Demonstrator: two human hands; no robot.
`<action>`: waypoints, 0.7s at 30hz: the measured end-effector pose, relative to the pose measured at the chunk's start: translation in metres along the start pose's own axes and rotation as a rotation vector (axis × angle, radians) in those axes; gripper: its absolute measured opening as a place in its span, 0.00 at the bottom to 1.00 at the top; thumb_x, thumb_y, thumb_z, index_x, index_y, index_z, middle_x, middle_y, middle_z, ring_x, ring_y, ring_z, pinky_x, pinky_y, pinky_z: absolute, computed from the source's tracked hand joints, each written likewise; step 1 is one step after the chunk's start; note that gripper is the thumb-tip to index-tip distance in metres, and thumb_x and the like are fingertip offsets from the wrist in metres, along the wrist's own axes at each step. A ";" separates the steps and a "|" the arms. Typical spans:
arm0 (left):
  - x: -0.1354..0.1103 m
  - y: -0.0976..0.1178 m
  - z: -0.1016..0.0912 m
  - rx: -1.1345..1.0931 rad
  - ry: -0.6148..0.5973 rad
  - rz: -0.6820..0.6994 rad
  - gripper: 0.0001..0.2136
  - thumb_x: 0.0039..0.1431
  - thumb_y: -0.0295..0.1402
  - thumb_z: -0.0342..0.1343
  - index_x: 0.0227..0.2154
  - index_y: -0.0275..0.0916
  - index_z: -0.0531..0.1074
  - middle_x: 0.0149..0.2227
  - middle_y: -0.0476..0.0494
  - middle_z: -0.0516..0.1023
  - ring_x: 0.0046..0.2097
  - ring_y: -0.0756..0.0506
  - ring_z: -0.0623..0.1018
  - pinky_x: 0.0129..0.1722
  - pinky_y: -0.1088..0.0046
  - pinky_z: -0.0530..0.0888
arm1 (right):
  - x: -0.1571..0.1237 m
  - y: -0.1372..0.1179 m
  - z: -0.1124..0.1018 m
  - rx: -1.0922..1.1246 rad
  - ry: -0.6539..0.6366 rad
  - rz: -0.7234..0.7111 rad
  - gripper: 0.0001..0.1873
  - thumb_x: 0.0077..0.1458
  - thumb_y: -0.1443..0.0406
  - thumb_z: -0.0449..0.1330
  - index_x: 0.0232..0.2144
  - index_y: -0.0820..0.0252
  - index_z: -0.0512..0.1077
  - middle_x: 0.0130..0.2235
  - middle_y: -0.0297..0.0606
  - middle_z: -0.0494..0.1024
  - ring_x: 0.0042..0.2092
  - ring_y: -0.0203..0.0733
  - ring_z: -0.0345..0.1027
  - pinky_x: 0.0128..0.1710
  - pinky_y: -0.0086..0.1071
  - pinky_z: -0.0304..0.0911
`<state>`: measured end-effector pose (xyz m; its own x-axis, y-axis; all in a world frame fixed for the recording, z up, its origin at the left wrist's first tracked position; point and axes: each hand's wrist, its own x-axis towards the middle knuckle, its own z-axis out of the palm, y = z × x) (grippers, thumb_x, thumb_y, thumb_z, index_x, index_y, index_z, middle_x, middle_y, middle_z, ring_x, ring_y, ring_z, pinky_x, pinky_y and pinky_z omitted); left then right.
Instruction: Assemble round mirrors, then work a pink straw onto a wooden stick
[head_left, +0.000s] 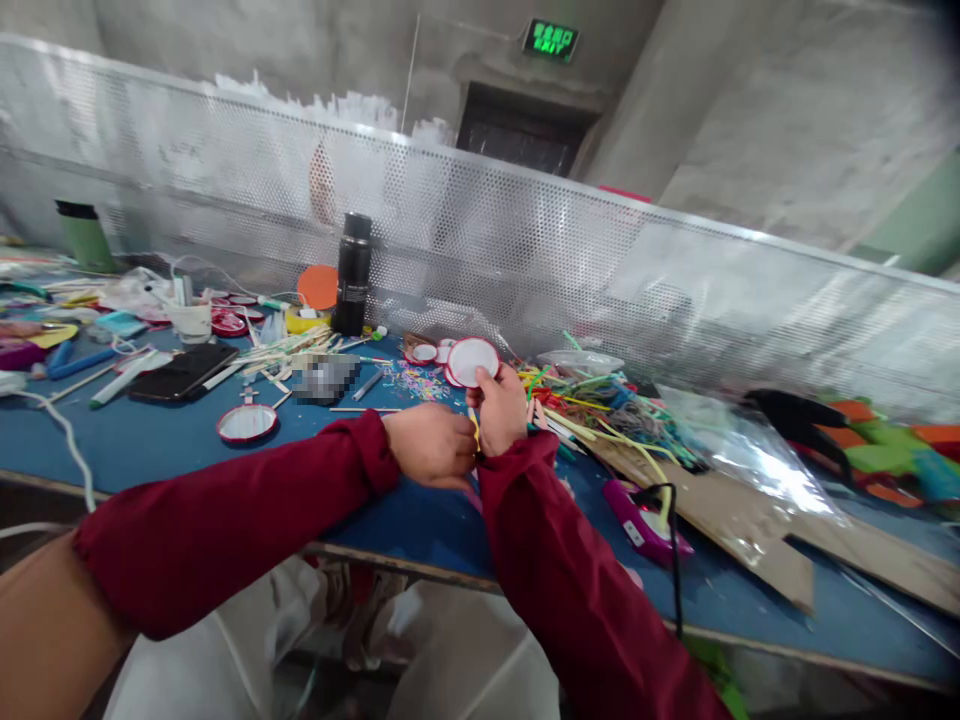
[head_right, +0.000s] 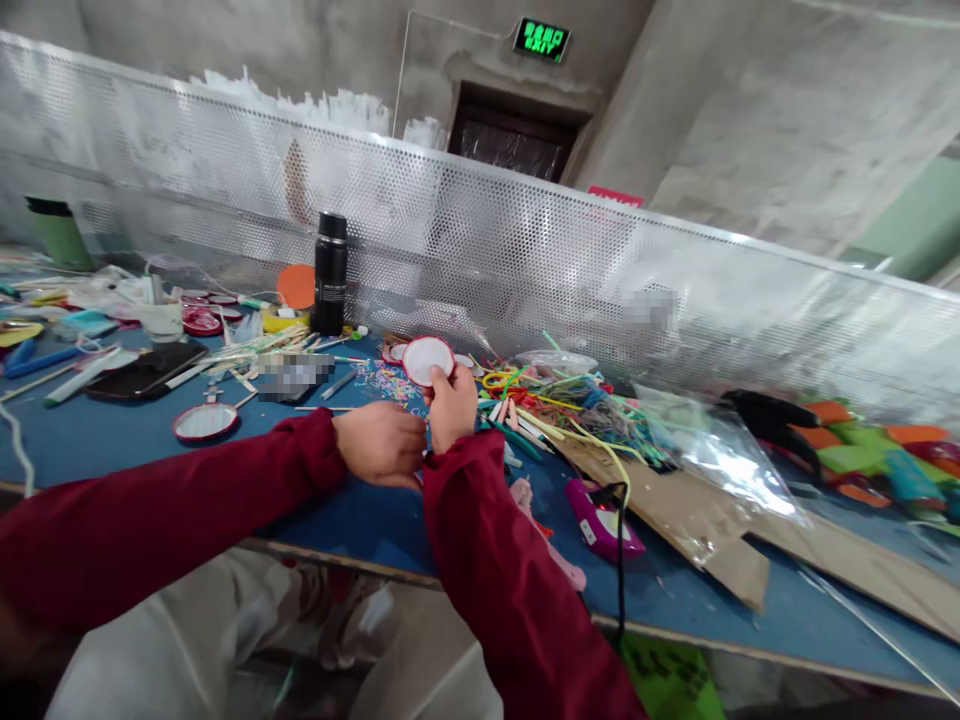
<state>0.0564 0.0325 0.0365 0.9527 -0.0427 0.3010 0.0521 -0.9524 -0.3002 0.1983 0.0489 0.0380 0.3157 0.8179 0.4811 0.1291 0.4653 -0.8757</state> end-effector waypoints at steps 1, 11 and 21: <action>0.003 0.005 0.004 -0.008 0.010 0.030 0.20 0.66 0.46 0.46 0.29 0.41 0.77 0.33 0.35 0.79 0.39 0.41 0.75 0.35 0.64 0.69 | 0.001 -0.005 0.001 0.015 -0.064 0.046 0.12 0.52 0.56 0.58 0.33 0.57 0.68 0.22 0.27 0.66 0.22 0.33 0.59 0.20 0.26 0.57; -0.023 -0.029 0.014 -0.088 -0.015 -0.520 0.12 0.60 0.35 0.51 0.28 0.39 0.78 0.31 0.38 0.80 0.33 0.42 0.77 0.32 0.67 0.69 | 0.008 0.019 0.017 -0.047 -0.019 0.144 0.08 0.49 0.60 0.57 0.32 0.58 0.69 0.22 0.27 0.69 0.21 0.34 0.61 0.20 0.27 0.57; -0.032 -0.039 0.024 -0.121 -0.097 -0.745 0.12 0.59 0.34 0.51 0.31 0.39 0.80 0.31 0.36 0.81 0.32 0.40 0.78 0.31 0.67 0.69 | -0.001 0.042 0.017 -0.322 0.028 -0.038 0.13 0.51 0.60 0.57 0.39 0.59 0.69 0.34 0.34 0.74 0.29 0.37 0.66 0.29 0.30 0.64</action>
<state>0.0308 0.0779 0.0171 0.7006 0.6460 0.3029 0.6642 -0.7456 0.0541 0.1878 0.0735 0.0019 0.3301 0.7902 0.5164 0.4303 0.3609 -0.8274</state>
